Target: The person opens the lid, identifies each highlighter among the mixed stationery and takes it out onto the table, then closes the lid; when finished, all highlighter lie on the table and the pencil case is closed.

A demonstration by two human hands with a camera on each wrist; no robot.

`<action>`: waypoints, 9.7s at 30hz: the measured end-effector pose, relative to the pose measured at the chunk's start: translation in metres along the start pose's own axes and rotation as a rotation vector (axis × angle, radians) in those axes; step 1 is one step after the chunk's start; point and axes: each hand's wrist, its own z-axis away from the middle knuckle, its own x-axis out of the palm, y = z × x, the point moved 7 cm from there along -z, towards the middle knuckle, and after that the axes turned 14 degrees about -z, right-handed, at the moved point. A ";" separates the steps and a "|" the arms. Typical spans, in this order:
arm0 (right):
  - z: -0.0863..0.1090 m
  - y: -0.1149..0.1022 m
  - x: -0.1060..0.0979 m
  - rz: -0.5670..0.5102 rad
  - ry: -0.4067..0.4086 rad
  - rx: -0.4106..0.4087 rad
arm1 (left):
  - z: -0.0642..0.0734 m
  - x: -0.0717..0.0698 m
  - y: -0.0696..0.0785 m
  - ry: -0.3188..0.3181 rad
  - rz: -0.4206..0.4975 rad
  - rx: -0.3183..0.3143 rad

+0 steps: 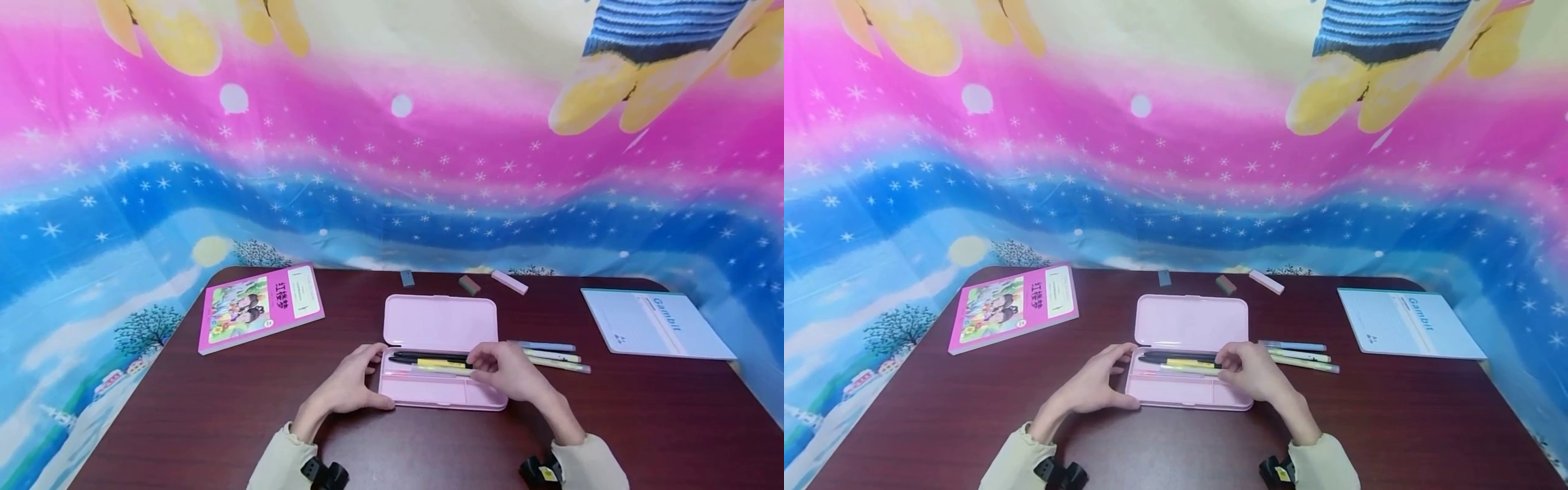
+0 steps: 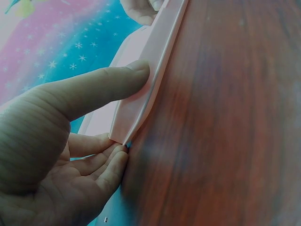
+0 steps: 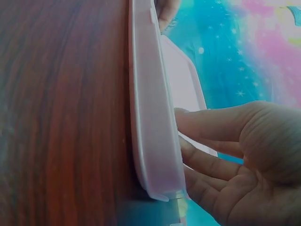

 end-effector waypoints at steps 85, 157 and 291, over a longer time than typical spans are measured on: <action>0.033 0.022 -0.077 -0.649 0.440 0.245 | 0.001 0.000 0.001 0.005 0.002 -0.004; 0.108 0.094 -0.130 0.203 0.358 0.377 | 0.001 -0.002 0.000 0.002 0.008 -0.009; -0.003 -0.015 0.016 -0.147 0.102 0.075 | 0.001 0.000 0.002 0.008 0.014 0.004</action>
